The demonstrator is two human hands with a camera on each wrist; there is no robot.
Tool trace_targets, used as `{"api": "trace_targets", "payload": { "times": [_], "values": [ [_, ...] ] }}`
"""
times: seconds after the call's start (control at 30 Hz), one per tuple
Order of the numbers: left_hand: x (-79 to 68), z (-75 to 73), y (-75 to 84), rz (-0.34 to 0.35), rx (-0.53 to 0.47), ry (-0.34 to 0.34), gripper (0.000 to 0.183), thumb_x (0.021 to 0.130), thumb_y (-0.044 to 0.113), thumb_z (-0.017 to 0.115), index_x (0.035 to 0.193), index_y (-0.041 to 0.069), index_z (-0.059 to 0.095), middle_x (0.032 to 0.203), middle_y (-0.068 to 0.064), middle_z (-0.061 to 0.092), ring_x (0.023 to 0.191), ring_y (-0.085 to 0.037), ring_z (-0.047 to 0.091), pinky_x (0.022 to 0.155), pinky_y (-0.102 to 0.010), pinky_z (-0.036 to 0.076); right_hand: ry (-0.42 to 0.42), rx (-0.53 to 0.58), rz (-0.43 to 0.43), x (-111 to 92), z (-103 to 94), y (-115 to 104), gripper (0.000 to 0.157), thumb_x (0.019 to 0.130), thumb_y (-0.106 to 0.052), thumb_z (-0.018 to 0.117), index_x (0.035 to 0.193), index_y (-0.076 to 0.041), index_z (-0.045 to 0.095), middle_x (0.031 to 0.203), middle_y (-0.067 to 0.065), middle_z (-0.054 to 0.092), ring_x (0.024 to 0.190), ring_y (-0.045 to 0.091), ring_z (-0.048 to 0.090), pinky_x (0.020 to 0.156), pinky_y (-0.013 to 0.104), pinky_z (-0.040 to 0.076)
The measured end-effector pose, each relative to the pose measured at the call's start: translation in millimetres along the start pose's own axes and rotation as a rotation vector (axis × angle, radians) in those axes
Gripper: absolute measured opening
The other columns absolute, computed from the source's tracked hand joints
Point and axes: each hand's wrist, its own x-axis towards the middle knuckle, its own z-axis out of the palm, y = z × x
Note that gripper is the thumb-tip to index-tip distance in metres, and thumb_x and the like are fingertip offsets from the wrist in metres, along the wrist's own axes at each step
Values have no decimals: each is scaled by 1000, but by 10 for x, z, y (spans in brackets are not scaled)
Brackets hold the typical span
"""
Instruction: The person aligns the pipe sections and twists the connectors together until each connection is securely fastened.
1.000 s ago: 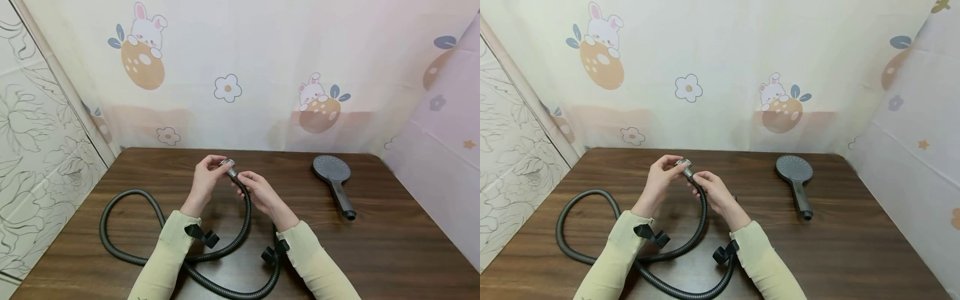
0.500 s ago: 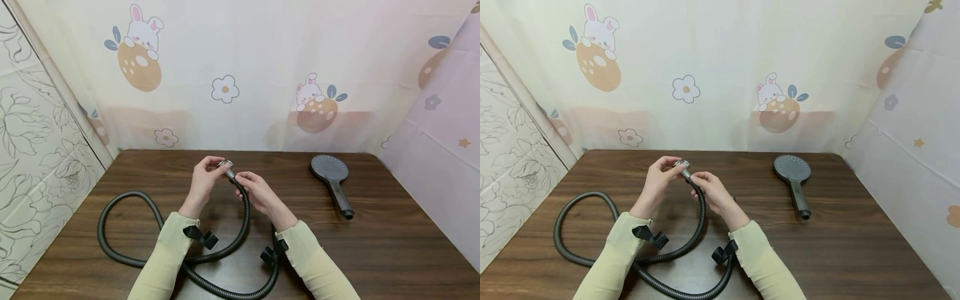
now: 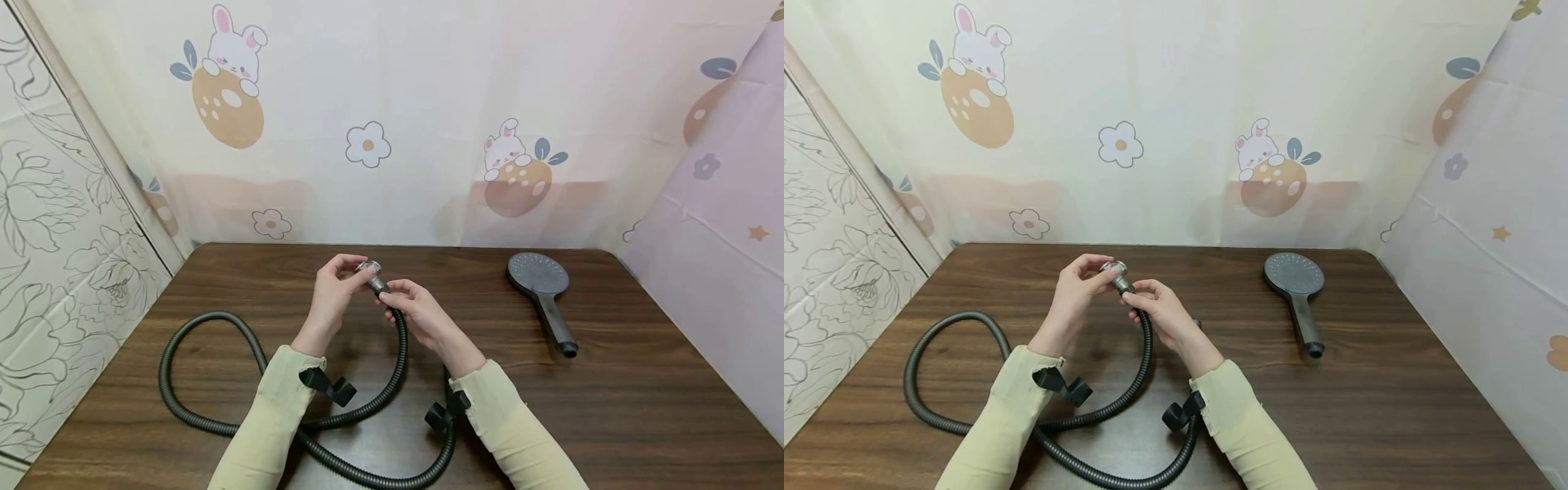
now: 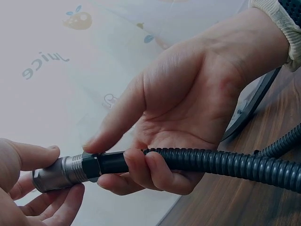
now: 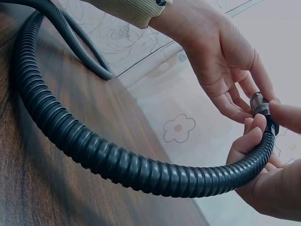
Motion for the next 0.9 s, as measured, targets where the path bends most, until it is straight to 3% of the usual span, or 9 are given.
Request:
{"api": "trace_targets", "payload": {
  "times": [0.33,0.57,0.9],
  "values": [
    [5,-3,-3,-10,20,15,29,81,10,68,106,0,60,95,-9,52,77,-14,59,68,-24,54,48,-6,37,0,14,-5,15,93,-14,51,103,-4,49,85,1,57,60,8,54,58,19,46],
    [8,-1,-9,-7,22,13,27,80,10,69,104,2,61,96,-8,53,77,-13,59,75,-34,55,50,-8,33,6,6,-3,24,94,-16,48,113,-1,45,89,4,58,61,8,54,59,19,46],
    [-4,0,-1,-3,16,6,26,81,10,68,105,2,61,97,-9,53,78,-16,59,70,-26,55,17,27,16,3,8,10,14,96,-16,45,105,-6,47,81,0,64,59,8,53,59,20,45]
  ]
}}
